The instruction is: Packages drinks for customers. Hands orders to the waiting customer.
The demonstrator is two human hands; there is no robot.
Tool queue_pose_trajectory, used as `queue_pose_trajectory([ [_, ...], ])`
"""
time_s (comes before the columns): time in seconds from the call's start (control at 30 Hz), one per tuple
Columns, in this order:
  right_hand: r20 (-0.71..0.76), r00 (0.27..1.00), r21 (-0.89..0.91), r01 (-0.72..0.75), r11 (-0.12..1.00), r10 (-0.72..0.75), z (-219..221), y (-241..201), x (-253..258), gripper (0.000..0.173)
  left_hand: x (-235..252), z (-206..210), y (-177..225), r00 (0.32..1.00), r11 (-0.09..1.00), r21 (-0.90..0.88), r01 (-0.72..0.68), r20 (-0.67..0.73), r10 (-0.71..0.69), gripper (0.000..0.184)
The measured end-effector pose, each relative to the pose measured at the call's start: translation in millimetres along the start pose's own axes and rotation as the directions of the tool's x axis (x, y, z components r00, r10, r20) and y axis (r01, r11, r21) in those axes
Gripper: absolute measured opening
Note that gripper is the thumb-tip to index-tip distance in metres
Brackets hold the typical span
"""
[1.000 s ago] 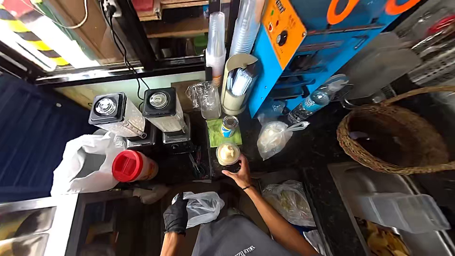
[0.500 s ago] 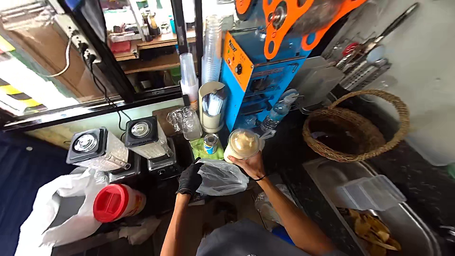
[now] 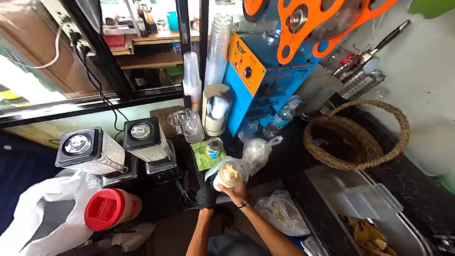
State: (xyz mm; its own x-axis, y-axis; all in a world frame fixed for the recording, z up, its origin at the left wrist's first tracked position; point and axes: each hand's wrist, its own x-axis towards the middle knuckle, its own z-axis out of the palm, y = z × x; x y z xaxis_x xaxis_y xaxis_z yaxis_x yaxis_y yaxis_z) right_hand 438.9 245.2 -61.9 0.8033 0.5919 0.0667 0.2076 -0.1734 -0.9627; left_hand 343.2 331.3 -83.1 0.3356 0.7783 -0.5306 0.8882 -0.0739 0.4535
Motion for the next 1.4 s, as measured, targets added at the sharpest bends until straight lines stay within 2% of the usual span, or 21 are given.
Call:
queue_pose_trajectory([
  [0.07,-0.005,1.000,-0.098,0.006,0.995,-0.007,5,21,2,0.088,11,11,-7,1.000,0.996,0.088,0.001,-0.024,0.001,0.071],
  [0.13,-0.023,1.000,-0.149,-0.016,0.989,0.013,2,29,5,0.091,-8,-7,-2,1.000,0.993,0.118,-0.003,0.009,0.002,0.068],
  [0.2,-0.055,0.998,-0.161,-0.040,0.986,0.032,-2,29,11,0.096,-23,-25,8,0.999,0.990,0.144,0.008,0.042,-0.014,0.066],
  [0.3,-0.053,0.992,-0.116,-0.117,0.986,0.112,-5,17,16,0.099,0,-16,8,0.995,0.969,0.240,0.059,0.064,-0.077,0.070],
  [0.47,0.022,0.994,-0.059,-0.103,0.993,0.104,8,11,12,0.094,-18,-41,29,0.986,0.971,0.235,0.043,0.146,-0.079,0.062],
  [0.57,0.076,0.993,-0.057,-0.082,0.995,0.086,12,25,13,0.098,-4,-20,12,0.996,0.971,0.235,0.040,0.068,-0.057,0.057],
  [0.7,0.186,0.979,-0.096,-0.067,0.993,0.084,4,36,17,0.105,1,-20,10,0.995,0.972,0.229,0.057,0.069,-0.074,0.064],
  [0.77,0.277,0.952,-0.249,-0.064,0.966,0.134,-17,28,8,0.093,2,-16,7,0.995,0.971,0.235,0.047,0.075,-0.066,0.067],
  [0.83,0.232,0.969,-0.452,0.033,0.892,0.082,-42,6,-10,0.051,9,-14,2,0.995,0.968,0.251,0.023,0.092,-0.048,0.072],
  [0.87,0.147,0.987,-0.563,0.140,0.814,-0.067,-53,-2,-17,0.031,12,-15,-2,0.993,0.969,0.247,0.000,0.112,-0.028,0.073],
  [0.9,0.091,0.977,-0.653,0.206,0.729,-0.195,-60,-8,-15,0.026,15,-19,-3,0.991,0.970,0.241,-0.032,0.135,-0.001,0.072],
  [0.93,0.096,0.977,-0.717,0.202,0.667,-0.192,-64,-14,-5,0.035,17,-27,-2,0.986,0.969,0.238,-0.072,0.165,0.033,0.068],
  [1.0,0.155,0.978,-0.800,0.042,0.599,0.139,-61,-25,28,0.066,12,-58,13,0.965,0.948,0.273,-0.162,0.243,0.095,0.062],
  [1.03,0.163,0.946,-0.794,-0.042,0.607,0.279,-60,-28,48,0.066,7,-77,27,0.953,0.932,0.298,-0.207,0.276,0.124,0.063],
  [1.07,0.170,0.919,-0.779,-0.097,0.619,0.357,-61,-32,65,0.054,1,-96,43,0.940,0.914,0.321,-0.248,0.307,0.148,0.066],
  [1.13,0.191,0.902,-0.761,-0.113,0.639,0.387,-74,-59,87,0.032,-4,-126,72,0.917,0.881,0.341,-0.327,0.338,0.210,0.079],
  [1.2,0.223,0.912,-0.714,-0.087,0.695,0.343,-99,-96,92,0.030,-18,-147,86,0.911,0.870,0.293,-0.396,0.243,0.333,0.078],
  [1.23,0.255,0.907,-0.697,-0.068,0.714,0.336,-112,-111,93,0.030,-29,-152,88,0.900,0.866,0.246,-0.436,0.121,0.419,0.070],
  [1.3,0.306,0.896,-0.682,-0.030,0.731,0.323,-128,-135,98,0.036,-46,-146,81,0.792,0.828,0.178,-0.532,-0.242,0.561,0.054],
  [1.37,0.303,0.930,-0.642,0.039,0.766,0.207,-122,-150,112,0.048,-58,-132,71,0.722,0.859,0.141,-0.491,-0.487,0.493,0.051],
  [1.4,0.307,0.943,-0.580,0.079,0.811,0.127,-108,-149,127,0.047,-64,-128,67,0.759,0.908,0.109,-0.404,-0.514,0.400,0.053],
])
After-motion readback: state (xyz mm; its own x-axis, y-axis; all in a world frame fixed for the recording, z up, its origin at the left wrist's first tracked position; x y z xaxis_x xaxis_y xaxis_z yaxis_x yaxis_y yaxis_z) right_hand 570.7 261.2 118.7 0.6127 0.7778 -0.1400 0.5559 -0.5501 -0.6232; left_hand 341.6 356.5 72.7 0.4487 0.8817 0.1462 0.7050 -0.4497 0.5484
